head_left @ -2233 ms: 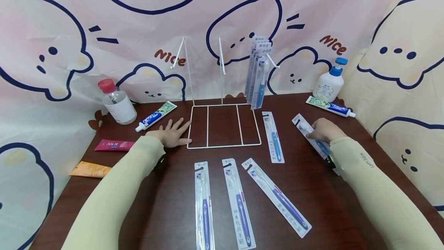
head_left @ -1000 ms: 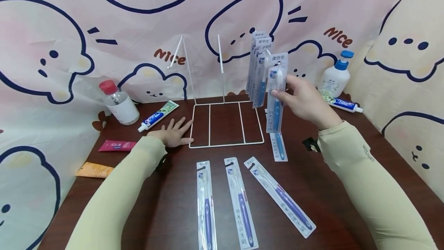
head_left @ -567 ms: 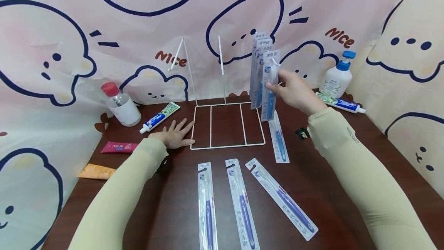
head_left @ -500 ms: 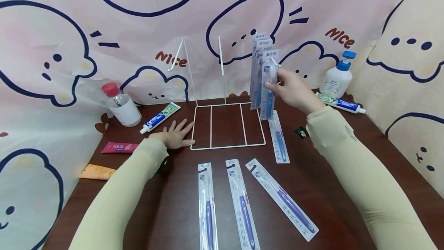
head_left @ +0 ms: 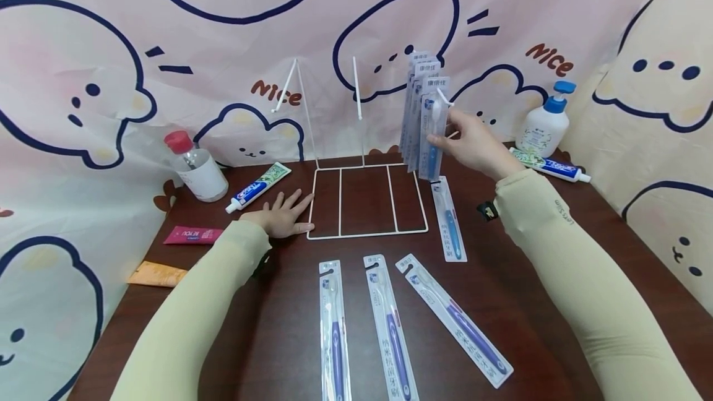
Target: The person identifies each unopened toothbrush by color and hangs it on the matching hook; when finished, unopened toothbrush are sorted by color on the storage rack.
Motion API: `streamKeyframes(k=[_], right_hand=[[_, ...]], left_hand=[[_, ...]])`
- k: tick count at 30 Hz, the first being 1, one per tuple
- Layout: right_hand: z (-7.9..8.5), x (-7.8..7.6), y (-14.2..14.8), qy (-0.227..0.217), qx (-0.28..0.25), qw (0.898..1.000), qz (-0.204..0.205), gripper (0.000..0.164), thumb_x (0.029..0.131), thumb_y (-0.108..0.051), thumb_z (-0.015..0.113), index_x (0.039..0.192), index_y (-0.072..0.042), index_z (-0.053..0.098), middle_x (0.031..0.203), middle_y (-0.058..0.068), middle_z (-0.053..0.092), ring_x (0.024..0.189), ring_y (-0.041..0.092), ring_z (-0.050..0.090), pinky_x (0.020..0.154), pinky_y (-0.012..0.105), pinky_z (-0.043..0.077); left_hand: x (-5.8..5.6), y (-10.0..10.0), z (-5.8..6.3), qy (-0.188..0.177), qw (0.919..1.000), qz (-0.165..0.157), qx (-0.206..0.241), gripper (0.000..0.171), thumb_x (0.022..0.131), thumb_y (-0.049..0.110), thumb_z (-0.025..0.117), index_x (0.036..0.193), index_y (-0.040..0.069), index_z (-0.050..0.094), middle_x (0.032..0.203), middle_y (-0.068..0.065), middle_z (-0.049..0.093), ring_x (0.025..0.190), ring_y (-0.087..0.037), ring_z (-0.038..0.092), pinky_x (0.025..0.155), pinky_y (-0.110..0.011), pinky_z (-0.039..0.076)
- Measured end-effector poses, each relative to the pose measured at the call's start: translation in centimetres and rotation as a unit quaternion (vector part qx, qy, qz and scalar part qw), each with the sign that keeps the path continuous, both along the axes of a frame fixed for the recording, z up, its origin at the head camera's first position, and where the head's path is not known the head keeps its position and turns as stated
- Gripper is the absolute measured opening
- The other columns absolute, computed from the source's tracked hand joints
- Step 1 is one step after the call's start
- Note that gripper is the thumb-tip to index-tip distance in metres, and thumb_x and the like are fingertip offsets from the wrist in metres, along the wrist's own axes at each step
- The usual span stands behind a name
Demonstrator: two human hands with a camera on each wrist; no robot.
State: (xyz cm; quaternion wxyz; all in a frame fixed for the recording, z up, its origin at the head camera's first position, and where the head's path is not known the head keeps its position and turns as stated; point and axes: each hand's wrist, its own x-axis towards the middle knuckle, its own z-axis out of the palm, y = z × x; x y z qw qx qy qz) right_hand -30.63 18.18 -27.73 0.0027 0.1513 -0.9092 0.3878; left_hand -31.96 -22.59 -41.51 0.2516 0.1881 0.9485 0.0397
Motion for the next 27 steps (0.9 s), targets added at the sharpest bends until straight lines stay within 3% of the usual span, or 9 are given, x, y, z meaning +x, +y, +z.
streamKeyframes(k=[5,9,14,18,22,27], right_hand=[[-1.8,0.0,1.2,-0.04,0.029,0.999,-0.017,0.055,0.082,-0.044,0.065,0.12,-0.011,0.044,0.107,0.012,0.051,0.089,0.027,0.051,0.071,0.038,0.044],[-4.2,0.1,1.7,-0.073,0.098,0.991,-0.047,0.054,0.084,-0.044,0.063,0.119,-0.007,0.045,0.104,0.015,0.052,0.088,0.03,0.051,0.072,0.042,0.044],[-8.3,0.4,1.3,-0.106,0.207,0.97,-0.074,0.055,0.086,-0.045,0.059,0.114,0.002,0.051,0.105,0.017,0.057,0.091,0.03,0.054,0.077,0.045,0.044],[-10.8,0.5,0.6,-0.143,0.274,0.947,-0.086,0.071,0.082,-0.054,0.059,0.116,0.008,0.049,0.1,0.02,0.057,0.083,0.03,0.054,0.072,0.045,0.046],[-11.8,0.4,0.0,-0.147,0.298,0.939,-0.093,0.082,0.079,-0.057,0.061,0.123,0.011,0.044,0.106,0.026,0.049,0.088,0.036,0.049,0.075,0.051,0.045],[-11.8,0.1,0.2,-0.138,0.309,0.938,-0.079,0.072,0.082,-0.047,0.063,0.12,0.013,0.048,0.104,0.027,0.045,0.09,0.037,0.046,0.075,0.052,0.044]], left_hand=[[0.0,0.0,0.1,0.001,1.0,-0.003,-0.005,0.084,0.086,0.067,0.034,0.148,0.026,-0.007,0.152,-0.013,-0.01,0.133,-0.048,-0.007,0.096,-0.07,0.003],[-0.1,-0.1,0.1,0.003,1.0,-0.004,-0.002,0.085,0.086,0.067,0.035,0.148,0.026,-0.006,0.152,-0.014,-0.01,0.132,-0.049,-0.007,0.096,-0.07,0.003],[-0.1,0.0,-0.1,0.002,1.0,-0.002,-0.003,0.084,0.086,0.066,0.035,0.148,0.026,-0.006,0.152,-0.014,-0.009,0.133,-0.048,-0.007,0.096,-0.07,0.003],[0.1,0.1,-0.1,0.001,1.0,-0.003,-0.003,0.084,0.087,0.066,0.036,0.148,0.026,-0.006,0.152,-0.014,-0.009,0.132,-0.049,-0.006,0.096,-0.069,0.004],[0.2,0.1,0.0,0.004,1.0,-0.003,-0.002,0.083,0.087,0.066,0.035,0.148,0.026,-0.005,0.152,-0.014,-0.009,0.132,-0.049,-0.006,0.097,-0.069,0.005],[0.0,0.0,0.0,0.003,1.0,-0.002,0.002,0.084,0.087,0.065,0.036,0.148,0.025,-0.005,0.152,-0.014,-0.009,0.132,-0.049,-0.006,0.097,-0.069,0.006]])
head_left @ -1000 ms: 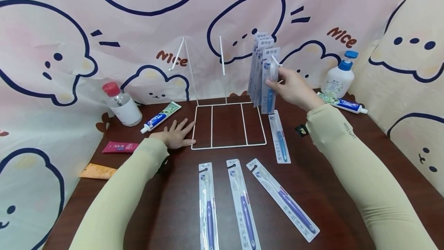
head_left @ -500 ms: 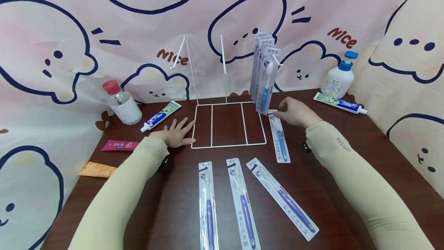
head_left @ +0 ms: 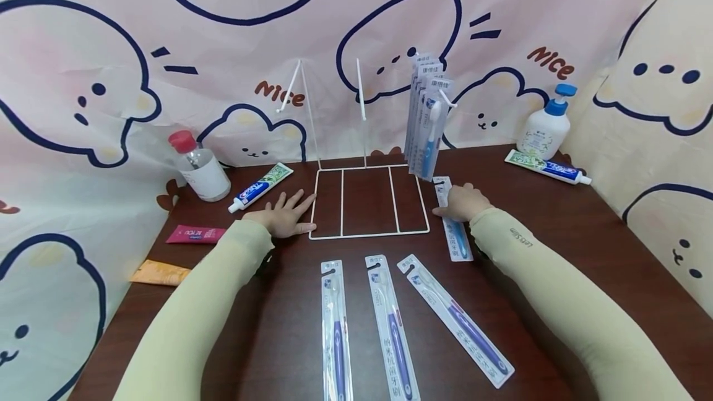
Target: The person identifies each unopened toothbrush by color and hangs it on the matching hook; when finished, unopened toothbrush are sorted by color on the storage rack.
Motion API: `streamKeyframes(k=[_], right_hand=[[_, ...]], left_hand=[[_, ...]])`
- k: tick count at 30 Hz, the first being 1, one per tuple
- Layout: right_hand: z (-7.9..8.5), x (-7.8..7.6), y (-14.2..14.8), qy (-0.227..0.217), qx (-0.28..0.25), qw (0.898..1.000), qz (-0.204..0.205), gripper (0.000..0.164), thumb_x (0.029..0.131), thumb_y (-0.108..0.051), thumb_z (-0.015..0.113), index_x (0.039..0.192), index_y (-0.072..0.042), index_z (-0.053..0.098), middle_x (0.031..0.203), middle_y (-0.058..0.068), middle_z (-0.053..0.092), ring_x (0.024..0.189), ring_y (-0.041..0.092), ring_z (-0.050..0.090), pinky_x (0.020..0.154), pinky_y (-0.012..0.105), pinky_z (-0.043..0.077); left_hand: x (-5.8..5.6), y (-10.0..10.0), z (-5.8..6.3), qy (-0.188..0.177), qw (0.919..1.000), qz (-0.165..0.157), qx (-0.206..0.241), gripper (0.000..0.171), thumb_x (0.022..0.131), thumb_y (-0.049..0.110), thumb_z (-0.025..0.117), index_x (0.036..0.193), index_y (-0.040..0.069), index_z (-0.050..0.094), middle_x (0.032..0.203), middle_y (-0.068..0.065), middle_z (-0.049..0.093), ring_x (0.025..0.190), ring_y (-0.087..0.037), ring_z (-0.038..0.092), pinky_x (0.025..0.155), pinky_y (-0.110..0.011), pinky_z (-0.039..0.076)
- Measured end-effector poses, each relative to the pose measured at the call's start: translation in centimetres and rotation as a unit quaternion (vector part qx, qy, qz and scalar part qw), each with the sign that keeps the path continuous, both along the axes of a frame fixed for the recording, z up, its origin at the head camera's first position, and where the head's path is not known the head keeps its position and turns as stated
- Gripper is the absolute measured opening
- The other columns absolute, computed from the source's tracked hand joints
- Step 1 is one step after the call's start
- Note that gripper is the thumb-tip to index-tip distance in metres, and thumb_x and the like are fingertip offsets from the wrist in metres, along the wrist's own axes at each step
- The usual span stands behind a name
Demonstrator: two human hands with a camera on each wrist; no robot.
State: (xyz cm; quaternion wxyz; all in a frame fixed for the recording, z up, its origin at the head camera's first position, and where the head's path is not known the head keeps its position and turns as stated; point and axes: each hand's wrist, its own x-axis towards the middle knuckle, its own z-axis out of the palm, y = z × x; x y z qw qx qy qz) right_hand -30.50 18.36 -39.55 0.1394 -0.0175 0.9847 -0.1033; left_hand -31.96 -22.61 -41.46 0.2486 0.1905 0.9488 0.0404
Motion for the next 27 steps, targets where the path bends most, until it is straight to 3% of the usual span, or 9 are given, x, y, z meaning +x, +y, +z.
streamKeyframes(k=[5,9,12,16,20,22,27], right_hand=[[0.2,-0.5,1.1,-0.008,0.015,1.0,0.024,0.059,0.088,-0.031,0.061,0.127,0.009,0.043,0.114,0.029,0.048,0.097,0.037,0.044,0.081,0.053,0.041],[0.3,-0.7,2.3,-0.016,0.003,1.0,0.022,0.059,0.086,-0.021,0.064,0.132,0.006,0.04,0.122,0.028,0.048,0.102,0.037,0.045,0.086,0.053,0.039],[0.4,-0.5,3.4,-0.028,-0.021,0.999,0.01,0.06,0.084,-0.02,0.065,0.131,0.006,0.04,0.122,0.028,0.048,0.102,0.037,0.047,0.088,0.053,0.038],[1.3,-0.1,4.8,-0.041,-0.042,0.998,0.015,0.049,0.085,-0.021,0.063,0.121,0.008,0.048,0.112,0.025,0.052,0.095,0.034,0.05,0.084,0.051,0.041],[3.4,0.8,5.7,-0.027,-0.059,0.997,0.031,0.041,0.089,-0.023,0.059,0.118,0.005,0.053,0.108,0.022,0.055,0.09,0.032,0.053,0.076,0.048,0.043],[4.8,1.7,6.0,-0.015,-0.081,0.996,0.015,0.042,0.09,-0.027,0.058,0.121,0.002,0.051,0.108,0.022,0.055,0.09,0.032,0.053,0.073,0.05,0.045],[8.5,4.4,6.2,0.061,-0.167,0.984,-0.001,0.05,0.092,-0.038,0.054,0.129,-0.006,0.043,0.113,0.021,0.054,0.094,0.037,0.056,0.073,0.059,0.046]], left_hand=[[-0.2,-0.1,-0.1,0.002,1.0,0.0,0.0,0.084,0.086,0.066,0.036,0.148,0.026,-0.005,0.152,-0.014,-0.009,0.133,-0.049,-0.006,0.097,-0.069,0.005],[-0.3,-0.3,-0.2,0.007,1.0,0.002,-0.001,0.085,0.086,0.066,0.036,0.148,0.026,-0.005,0.152,-0.014,-0.008,0.133,-0.049,-0.006,0.096,-0.07,0.004],[-0.3,-0.3,-0.5,0.007,1.0,-0.002,0.0,0.085,0.086,0.067,0.036,0.148,0.026,-0.005,0.152,-0.015,-0.008,0.132,-0.049,-0.007,0.095,-0.07,0.003],[-0.2,-0.3,-0.6,0.005,1.0,-0.004,0.002,0.085,0.086,0.067,0.036,0.148,0.025,-0.005,0.152,-0.016,-0.008,0.132,-0.05,-0.006,0.095,-0.07,0.003],[0.0,-0.3,-0.4,0.002,1.0,0.002,0.008,0.085,0.086,0.066,0.037,0.148,0.025,-0.006,0.152,-0.015,-0.009,0.132,-0.049,-0.007,0.096,-0.07,0.004],[0.0,-0.2,-0.4,0.003,0.9999,0.002,0.013,0.085,0.087,0.066,0.036,0.148,0.025,-0.006,0.152,-0.015,-0.009,0.132,-0.049,-0.007,0.096,-0.07,0.004],[-0.1,-0.4,-0.4,0.006,0.9997,-0.003,0.024,0.084,0.086,0.068,0.034,0.148,0.027,-0.006,0.152,-0.015,-0.009,0.132,-0.05,-0.008,0.095,-0.07,0.002]])
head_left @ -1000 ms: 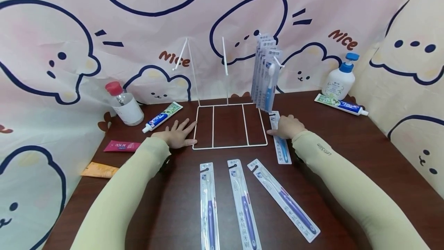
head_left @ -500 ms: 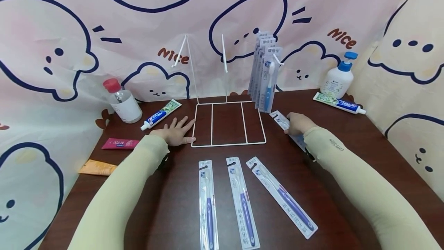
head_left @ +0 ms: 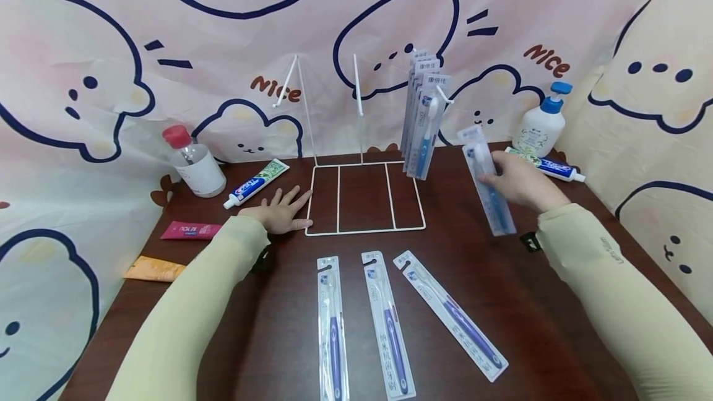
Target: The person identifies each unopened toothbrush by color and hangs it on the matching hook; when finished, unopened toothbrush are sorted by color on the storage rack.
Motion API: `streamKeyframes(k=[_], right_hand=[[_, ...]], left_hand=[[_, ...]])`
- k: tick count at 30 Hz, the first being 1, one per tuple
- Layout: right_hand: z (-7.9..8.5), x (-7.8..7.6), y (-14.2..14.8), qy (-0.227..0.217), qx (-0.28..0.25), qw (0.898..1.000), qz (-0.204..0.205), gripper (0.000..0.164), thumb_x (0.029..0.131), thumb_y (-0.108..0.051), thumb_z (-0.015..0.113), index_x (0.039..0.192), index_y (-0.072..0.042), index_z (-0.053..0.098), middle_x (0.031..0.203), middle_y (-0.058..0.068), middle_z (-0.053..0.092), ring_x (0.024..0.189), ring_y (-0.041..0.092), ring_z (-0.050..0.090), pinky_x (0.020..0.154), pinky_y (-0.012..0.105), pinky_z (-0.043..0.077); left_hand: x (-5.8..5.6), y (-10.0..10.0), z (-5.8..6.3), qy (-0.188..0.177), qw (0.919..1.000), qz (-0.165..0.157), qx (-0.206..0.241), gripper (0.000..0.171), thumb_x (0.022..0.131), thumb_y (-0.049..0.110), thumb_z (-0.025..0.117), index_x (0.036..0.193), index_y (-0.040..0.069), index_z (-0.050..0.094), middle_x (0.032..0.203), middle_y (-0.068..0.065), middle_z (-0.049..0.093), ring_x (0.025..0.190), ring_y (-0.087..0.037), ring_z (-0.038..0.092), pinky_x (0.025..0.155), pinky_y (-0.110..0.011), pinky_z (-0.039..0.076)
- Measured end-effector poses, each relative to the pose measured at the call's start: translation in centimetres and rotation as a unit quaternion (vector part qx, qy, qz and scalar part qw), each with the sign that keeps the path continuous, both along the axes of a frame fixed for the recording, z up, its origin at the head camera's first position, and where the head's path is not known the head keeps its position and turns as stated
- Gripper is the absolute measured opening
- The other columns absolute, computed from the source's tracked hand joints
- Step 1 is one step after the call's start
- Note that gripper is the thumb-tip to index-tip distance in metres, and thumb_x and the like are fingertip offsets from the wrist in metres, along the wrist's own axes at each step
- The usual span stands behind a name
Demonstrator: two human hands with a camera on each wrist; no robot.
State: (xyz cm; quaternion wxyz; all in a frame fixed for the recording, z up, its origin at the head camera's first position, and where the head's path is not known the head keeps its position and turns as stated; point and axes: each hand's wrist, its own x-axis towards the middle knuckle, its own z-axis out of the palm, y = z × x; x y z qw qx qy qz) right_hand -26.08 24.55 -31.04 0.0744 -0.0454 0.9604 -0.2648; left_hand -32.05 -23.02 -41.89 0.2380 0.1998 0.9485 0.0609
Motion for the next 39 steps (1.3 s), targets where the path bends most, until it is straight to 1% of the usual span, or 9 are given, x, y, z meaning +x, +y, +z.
streamKeyframes(k=[4,7,10,13,17,23,28,33,39], right_hand=[[2.3,2.3,-1.2,0.085,-0.048,0.995,0.017,0.058,0.09,-0.045,0.051,0.135,-0.01,0.039,0.12,0.019,0.052,0.098,0.037,0.055,0.077,0.061,0.043],[3.8,4.1,-2.7,0.132,-0.08,0.987,0.034,0.059,0.09,-0.043,0.052,0.137,-0.01,0.038,0.123,0.017,0.051,0.099,0.036,0.055,0.079,0.06,0.043],[4.9,5.4,-4.4,0.164,-0.105,0.979,0.055,0.054,0.091,-0.036,0.055,0.136,-0.01,0.04,0.125,0.016,0.051,0.1,0.035,0.056,0.079,0.058,0.044],[5.6,5.8,-5.7,0.183,-0.117,0.974,0.071,0.053,0.091,-0.032,0.056,0.137,-0.011,0.04,0.128,0.014,0.05,0.102,0.033,0.056,0.08,0.057,0.045],[5.7,5.2,-6.4,0.187,-0.12,0.972,0.078,0.054,0.091,-0.033,0.056,0.138,-0.013,0.04,0.13,0.012,0.049,0.104,0.032,0.056,0.08,0.055,0.046],[5.2,3.7,-6.7,0.167,-0.127,0.975,0.075,0.056,0.091,-0.034,0.055,0.14,-0.015,0.037,0.132,0.012,0.047,0.108,0.034,0.054,0.08,0.055,0.045],[4.9,2.4,-6.8,0.146,-0.136,0.978,0.064,0.058,0.091,-0.039,0.053,0.141,-0.016,0.035,0.135,0.011,0.046,0.109,0.034,0.054,0.081,0.055,0.045],[4.4,0.9,-6.8,0.123,-0.142,0.981,0.057,0.059,0.091,-0.04,0.052,0.142,-0.017,0.034,0.135,0.01,0.045,0.111,0.032,0.053,0.082,0.054,0.045],[3.8,-0.9,-6.8,0.124,-0.143,0.98,0.06,0.055,0.092,-0.037,0.052,0.142,-0.022,0.035,0.137,0.006,0.044,0.116,0.027,0.05,0.088,0.05,0.043]], left_hand=[[0.1,0.0,0.3,-0.003,1.0,0.002,-0.002,0.086,0.084,0.07,0.033,0.148,0.026,-0.005,0.152,-0.016,-0.009,0.132,-0.049,-0.008,0.095,-0.071,0.001],[0.1,0.1,0.4,-0.001,1.0,0.002,-0.005,0.086,0.085,0.069,0.034,0.148,0.025,-0.005,0.152,-0.016,-0.009,0.132,-0.049,-0.008,0.095,-0.071,0.002],[0.1,0.1,0.2,0.008,0.9999,0.0,-0.011,0.084,0.087,0.066,0.035,0.148,0.024,-0.005,0.152,-0.016,-0.008,0.132,-0.05,-0.007,0.095,-0.07,0.003],[0.1,0.1,0.2,0.013,0.9998,0.0,-0.016,0.082,0.088,0.064,0.035,0.148,0.023,-0.005,0.152,-0.016,-0.008,0.132,-0.049,-0.005,0.096,-0.07,0.005],[0.0,0.0,0.1,0.007,0.9998,-0.001,-0.017,0.082,0.088,0.064,0.035,0.148,0.023,-0.004,0.152,-0.015,-0.008,0.133,-0.048,-0.006,0.096,-0.069,0.005],[0.0,0.2,0.3,-0.002,0.9998,0.003,-0.017,0.083,0.088,0.064,0.036,0.148,0.025,-0.005,0.152,-0.014,-0.009,0.132,-0.048,-0.007,0.097,-0.069,0.005],[0.2,0.4,0.6,0.0,0.9998,0.006,-0.022,0.082,0.088,0.064,0.036,0.148,0.026,-0.005,0.152,-0.014,-0.009,0.133,-0.048,-0.007,0.097,-0.069,0.004],[0.3,0.4,0.6,0.0,0.9997,0.004,-0.025,0.082,0.088,0.064,0.036,0.148,0.026,-0.006,0.152,-0.014,-0.009,0.133,-0.048,-0.007,0.097,-0.069,0.004],[0.4,0.4,0.4,0.002,0.9997,0.006,-0.023,0.082,0.088,0.064,0.036,0.148,0.026,-0.006,0.152,-0.013,-0.009,0.133,-0.047,-0.007,0.097,-0.068,0.004]])
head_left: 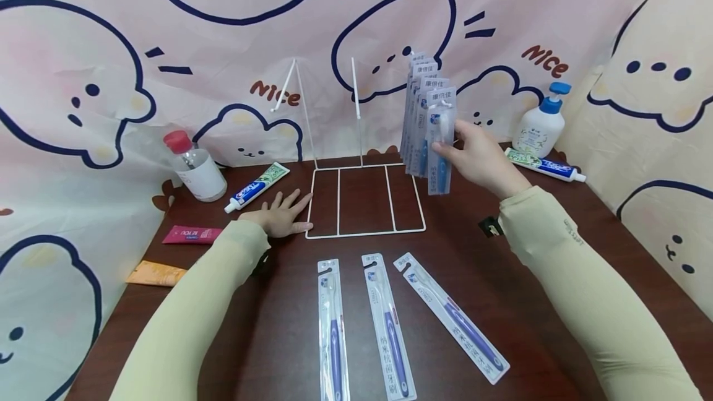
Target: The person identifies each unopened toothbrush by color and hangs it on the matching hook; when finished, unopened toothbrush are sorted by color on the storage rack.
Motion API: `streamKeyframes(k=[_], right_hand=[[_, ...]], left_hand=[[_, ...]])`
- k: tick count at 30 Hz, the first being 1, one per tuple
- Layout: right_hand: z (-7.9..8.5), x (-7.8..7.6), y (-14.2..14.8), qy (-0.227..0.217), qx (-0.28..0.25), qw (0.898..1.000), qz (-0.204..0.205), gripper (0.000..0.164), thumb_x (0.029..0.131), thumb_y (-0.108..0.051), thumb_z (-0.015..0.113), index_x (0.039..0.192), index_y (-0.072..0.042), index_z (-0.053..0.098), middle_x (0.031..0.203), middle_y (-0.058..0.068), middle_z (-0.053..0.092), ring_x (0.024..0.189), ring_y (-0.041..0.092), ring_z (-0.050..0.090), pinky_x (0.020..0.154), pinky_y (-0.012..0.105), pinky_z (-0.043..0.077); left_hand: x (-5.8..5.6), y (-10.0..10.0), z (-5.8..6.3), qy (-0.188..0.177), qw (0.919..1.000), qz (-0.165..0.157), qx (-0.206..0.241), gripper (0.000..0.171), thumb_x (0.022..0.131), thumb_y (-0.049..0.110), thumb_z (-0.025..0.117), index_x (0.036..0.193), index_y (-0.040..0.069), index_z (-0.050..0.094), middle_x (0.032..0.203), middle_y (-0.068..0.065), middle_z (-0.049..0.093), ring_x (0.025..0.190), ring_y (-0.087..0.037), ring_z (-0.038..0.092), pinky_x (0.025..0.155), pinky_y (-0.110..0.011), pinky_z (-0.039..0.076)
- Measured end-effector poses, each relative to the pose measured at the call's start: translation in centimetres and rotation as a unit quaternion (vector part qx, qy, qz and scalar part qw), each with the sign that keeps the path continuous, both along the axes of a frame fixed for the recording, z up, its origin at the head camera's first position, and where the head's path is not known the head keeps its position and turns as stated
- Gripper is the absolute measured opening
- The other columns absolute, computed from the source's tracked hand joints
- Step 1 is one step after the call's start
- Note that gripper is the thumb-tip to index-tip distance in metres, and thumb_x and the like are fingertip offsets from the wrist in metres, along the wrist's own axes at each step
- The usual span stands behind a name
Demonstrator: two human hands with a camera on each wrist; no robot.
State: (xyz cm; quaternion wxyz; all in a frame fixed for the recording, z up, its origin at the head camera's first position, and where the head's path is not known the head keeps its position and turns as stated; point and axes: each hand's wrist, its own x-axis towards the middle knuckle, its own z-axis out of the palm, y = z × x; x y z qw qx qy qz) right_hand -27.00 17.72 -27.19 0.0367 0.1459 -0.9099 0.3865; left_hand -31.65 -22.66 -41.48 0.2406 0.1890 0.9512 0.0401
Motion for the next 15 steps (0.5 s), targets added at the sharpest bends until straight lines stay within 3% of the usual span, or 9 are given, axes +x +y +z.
streamKeyframes(k=[15], right_hand=[[-0.2,-2.3,-0.3,-0.005,-0.018,1.0,0.018,0.053,0.092,-0.033,0.053,0.142,-0.023,0.036,0.136,0.004,0.045,0.111,0.024,0.053,0.088,0.046,0.045]], left_hand=[[-0.1,0.0,0.0,0.002,1.0,-0.002,0.005,0.083,0.087,0.066,0.035,0.148,0.026,-0.005,0.152,-0.013,-0.009,0.133,-0.047,-0.007,0.097,-0.069,0.004]])
